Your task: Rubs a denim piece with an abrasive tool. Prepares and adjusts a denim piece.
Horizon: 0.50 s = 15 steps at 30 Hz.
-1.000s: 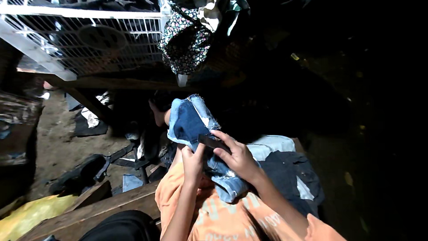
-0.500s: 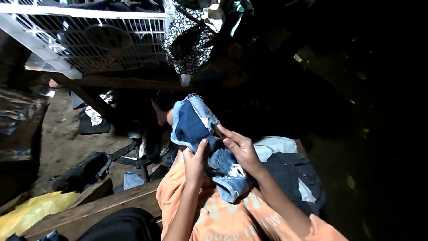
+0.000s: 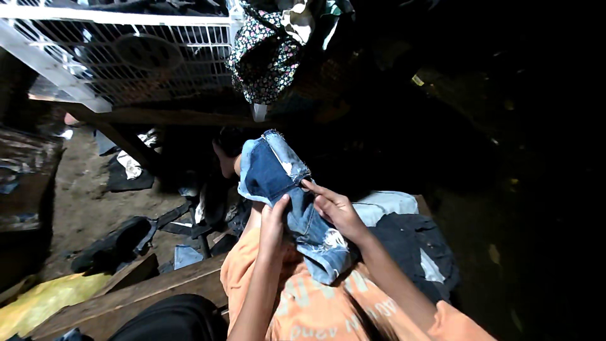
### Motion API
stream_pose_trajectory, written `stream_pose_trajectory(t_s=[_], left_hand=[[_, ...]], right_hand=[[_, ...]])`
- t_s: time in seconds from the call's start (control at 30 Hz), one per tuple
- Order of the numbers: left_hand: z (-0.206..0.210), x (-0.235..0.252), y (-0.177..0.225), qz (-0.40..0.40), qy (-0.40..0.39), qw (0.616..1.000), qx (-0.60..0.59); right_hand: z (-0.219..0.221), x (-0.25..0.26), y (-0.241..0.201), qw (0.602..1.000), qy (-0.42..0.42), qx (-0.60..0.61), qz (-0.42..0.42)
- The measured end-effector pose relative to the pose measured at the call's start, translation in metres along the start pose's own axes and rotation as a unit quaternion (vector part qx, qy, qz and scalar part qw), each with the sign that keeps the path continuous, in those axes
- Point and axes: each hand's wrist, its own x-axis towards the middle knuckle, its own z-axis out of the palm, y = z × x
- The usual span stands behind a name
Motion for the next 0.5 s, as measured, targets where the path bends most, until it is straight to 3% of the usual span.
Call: stream_pose_trajectory(t_s=[0.07,0.17,0.33,0.4,0.5], left_hand=[[0.000,0.000,0.001,-0.009,-0.014,0.999,0.029],[0.006,-0.004,0.000,0.008,-0.047,0.996,0.078],[0.009,0.004,0.006,-0.024,-0.042,0.994,0.098],[0.008,0.006,0.004,-0.029,-0.037,0.995,0.092],[0.006,0.004,0.001,0.001,-0.036,0.997,0.066]], right_hand=[[-0.001,-0.002,-0.001,0.998,-0.013,0.049,0.029],[0.000,-0.003,0.002,0.998,-0.031,0.026,0.041],[-0.001,-0.002,0.006,0.997,-0.038,0.061,0.036],[-0.004,-0.004,0.008,1.000,-0.023,0.004,0.006],[-0.013,-0.011,0.011,0.978,0.001,-0.201,-0.049]])
